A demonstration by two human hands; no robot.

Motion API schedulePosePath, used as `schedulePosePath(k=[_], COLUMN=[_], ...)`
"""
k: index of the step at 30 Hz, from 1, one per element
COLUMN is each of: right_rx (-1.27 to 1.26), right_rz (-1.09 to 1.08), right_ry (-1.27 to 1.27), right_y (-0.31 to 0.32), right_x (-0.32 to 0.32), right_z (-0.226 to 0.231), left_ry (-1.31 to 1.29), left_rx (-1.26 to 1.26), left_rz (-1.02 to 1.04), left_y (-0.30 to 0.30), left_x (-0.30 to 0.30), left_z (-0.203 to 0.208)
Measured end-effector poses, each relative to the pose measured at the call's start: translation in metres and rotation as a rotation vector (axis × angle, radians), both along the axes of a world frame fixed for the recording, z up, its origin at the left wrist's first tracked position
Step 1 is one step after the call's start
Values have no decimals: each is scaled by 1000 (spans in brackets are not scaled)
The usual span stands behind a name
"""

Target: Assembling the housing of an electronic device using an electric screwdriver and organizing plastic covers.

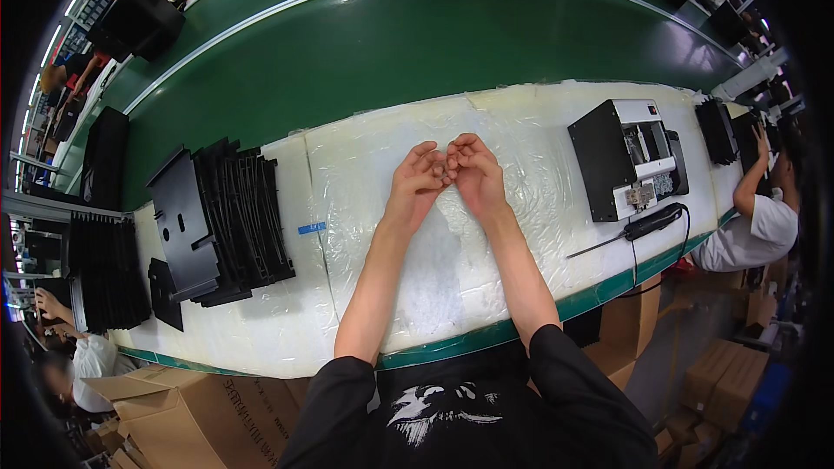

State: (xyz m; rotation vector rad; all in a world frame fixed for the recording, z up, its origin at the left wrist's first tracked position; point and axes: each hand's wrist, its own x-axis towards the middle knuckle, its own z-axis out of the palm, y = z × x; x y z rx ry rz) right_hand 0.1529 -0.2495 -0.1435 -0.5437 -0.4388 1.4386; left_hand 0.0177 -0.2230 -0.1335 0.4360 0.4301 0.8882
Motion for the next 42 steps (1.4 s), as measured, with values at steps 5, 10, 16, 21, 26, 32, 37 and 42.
schedulePosePath(k=[5,10,16,21,26,32,37,42], right_rx=[9,15,11,12,10,9,5,15], right_rz=[-1,-2,0,1,1,-4,-3,3], right_ry=[-44,-92,-89,-97,-105,-111,-113,-140], right_y=[2,1,1,1,1,1,2,2], right_x=[-4,-5,-5,-5,-6,-6,-6,-7], right_z=[0,2,1,1,1,1,-2,-2], left_ry=[-188,-296,-410,-432,-421,-411,-390,-396], left_rx=[-146,-262,-255,-252,-238,-227,-226,-226], left_rz=[85,101,70,67,53,45,47,25], left_y=[3,3,10,11,12,12,12,12], left_x=[-4,-3,-12,-14,-14,-15,-16,-17], left_z=[-5,1,-7,-8,-10,-8,-7,-8])
